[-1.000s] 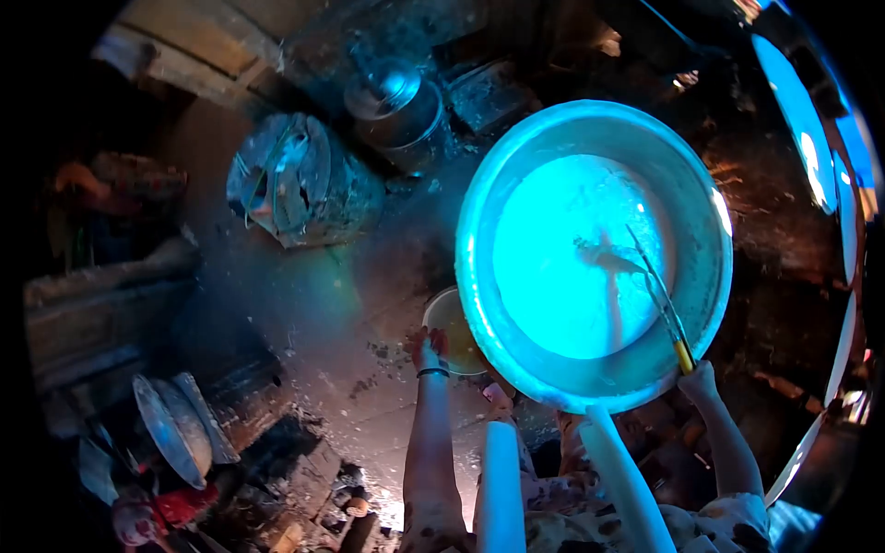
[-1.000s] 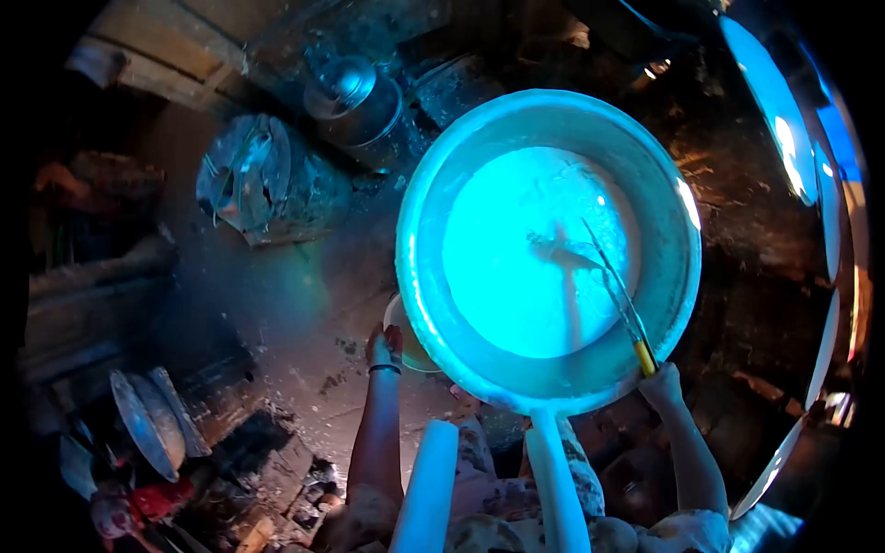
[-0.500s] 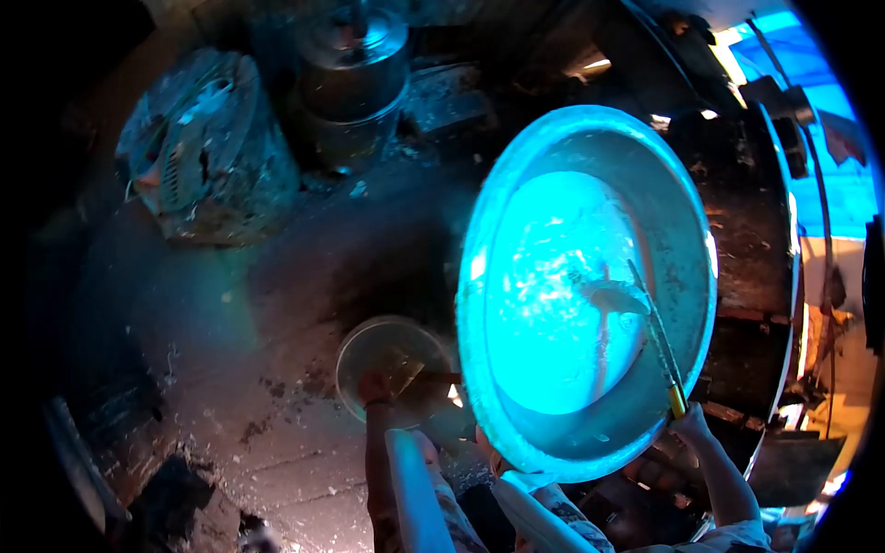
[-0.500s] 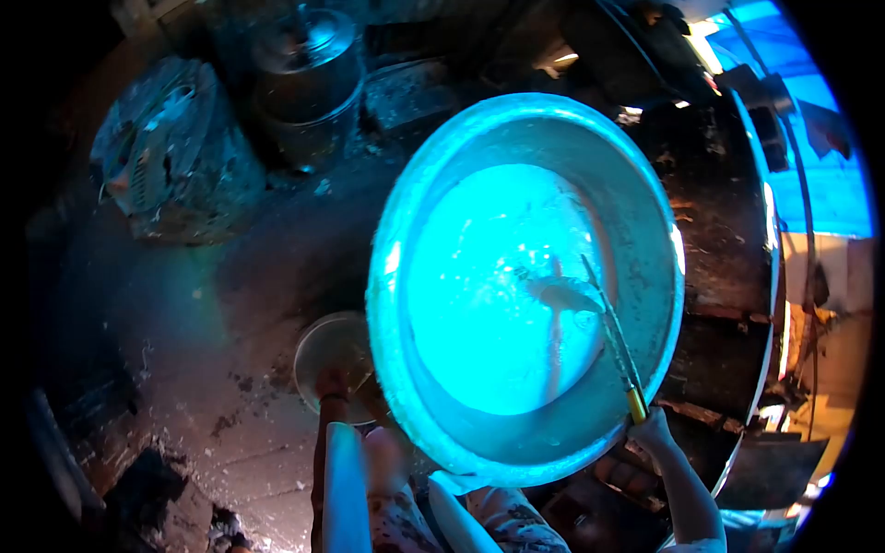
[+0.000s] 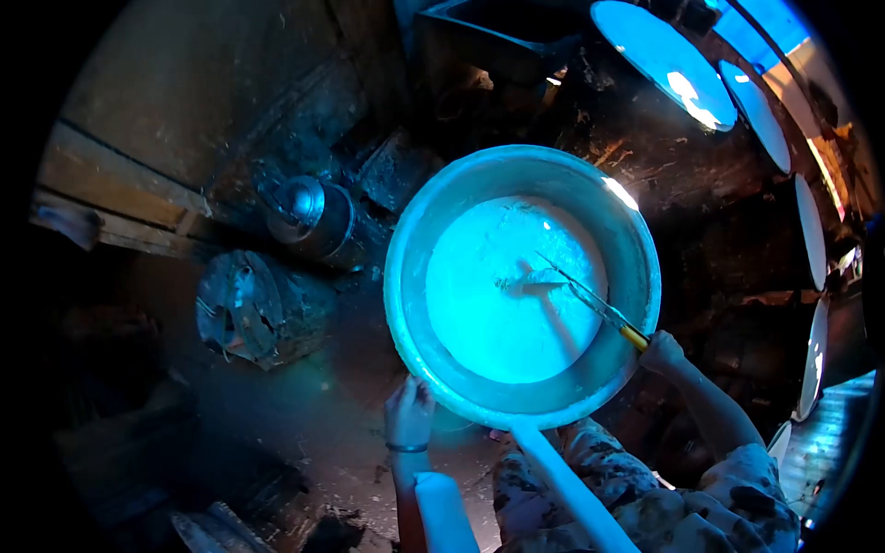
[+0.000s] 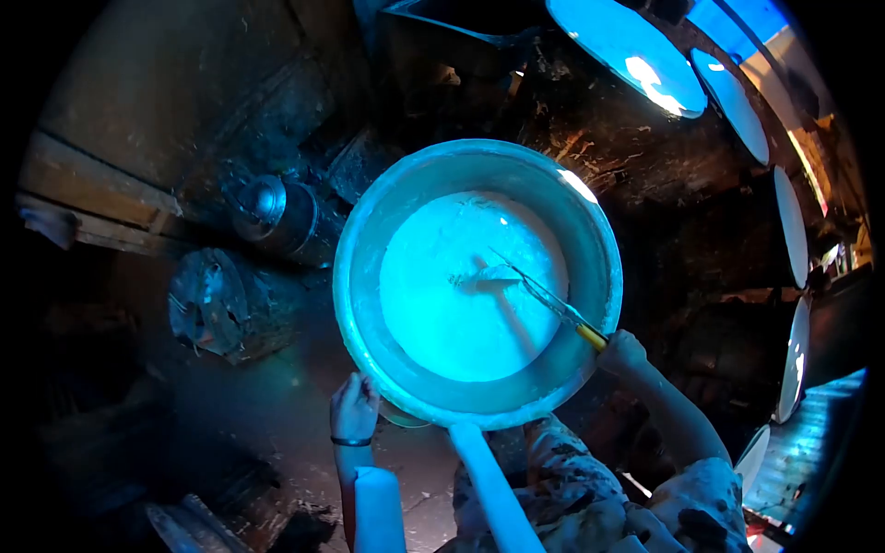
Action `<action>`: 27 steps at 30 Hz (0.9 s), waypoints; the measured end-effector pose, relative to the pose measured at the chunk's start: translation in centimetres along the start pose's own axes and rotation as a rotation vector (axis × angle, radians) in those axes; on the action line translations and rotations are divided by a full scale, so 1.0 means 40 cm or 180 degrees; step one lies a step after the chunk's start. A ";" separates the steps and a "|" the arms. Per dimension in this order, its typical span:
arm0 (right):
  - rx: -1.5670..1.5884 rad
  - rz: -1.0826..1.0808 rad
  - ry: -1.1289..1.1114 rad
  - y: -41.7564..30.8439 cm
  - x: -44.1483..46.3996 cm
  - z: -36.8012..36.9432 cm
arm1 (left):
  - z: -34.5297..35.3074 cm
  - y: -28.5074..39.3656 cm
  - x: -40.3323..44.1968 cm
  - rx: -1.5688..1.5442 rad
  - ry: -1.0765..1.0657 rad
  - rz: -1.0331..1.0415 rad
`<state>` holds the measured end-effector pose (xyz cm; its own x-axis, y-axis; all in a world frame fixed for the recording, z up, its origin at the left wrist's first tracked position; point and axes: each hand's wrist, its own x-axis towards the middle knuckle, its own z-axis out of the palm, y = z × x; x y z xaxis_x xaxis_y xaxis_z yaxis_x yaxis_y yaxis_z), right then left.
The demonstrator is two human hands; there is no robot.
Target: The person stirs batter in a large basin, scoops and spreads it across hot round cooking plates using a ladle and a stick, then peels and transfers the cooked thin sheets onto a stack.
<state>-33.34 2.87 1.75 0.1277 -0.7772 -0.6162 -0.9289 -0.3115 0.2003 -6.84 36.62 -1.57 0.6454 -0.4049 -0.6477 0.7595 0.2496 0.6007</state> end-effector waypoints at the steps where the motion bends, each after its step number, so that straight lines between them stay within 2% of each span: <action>1: 0.0109 0.0011 -0.0105 -0.008 -0.012 -0.017 | 0.054 0.016 0.009 0.0277 -0.0144 -0.0164; 3: 0.0274 -0.0030 -0.0190 0.000 -0.015 -0.024 | 0.203 0.017 0.042 0.0736 -0.0355 -0.0290; 6: 0.0362 -0.0033 -0.0326 0.010 -0.021 -0.035 | 0.311 -0.085 0.213 0.1357 -0.0191 -0.0328; 8: 0.0531 -0.0147 -0.0493 0.015 -0.024 -0.050 | 0.362 -0.134 0.288 0.1626 -0.0063 -0.0330; 10: 0.0535 -0.0183 -0.0474 0.015 -0.024 -0.059 | 0.400 -0.163 0.332 0.1943 0.0541 -0.0180; 12: 0.0571 -0.0214 -0.0615 0.019 -0.020 -0.066 | 0.415 -0.165 0.337 0.1840 0.0449 -0.0130; 15: 0.0658 -0.0364 -0.0739 0.035 -0.013 -0.073 | 0.448 -0.145 0.312 0.2235 0.0456 -0.0011; 17: 0.0726 -0.0452 -0.0814 0.043 -0.018 -0.084 | 0.444 -0.134 0.314 0.1868 0.0402 0.0350; 20: 0.0845 -0.0493 -0.0896 0.050 -0.022 -0.095 | 0.479 -0.109 0.304 0.2025 0.0383 0.0519; 25: 0.1007 -0.0583 -0.1083 0.065 -0.015 -0.093 | 0.544 -0.107 0.244 0.2220 0.0134 0.0458; 27: 0.0939 -0.0550 -0.1100 0.066 -0.019 -0.095 | 0.587 -0.119 0.191 0.1427 -0.0017 0.0051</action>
<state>-34.58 0.56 5.62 0.2123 -0.4850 -0.8483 -0.9696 -0.2129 -0.1209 -7.43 11.69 1.63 0.6554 -0.4089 -0.6351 0.6384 -0.1495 0.7551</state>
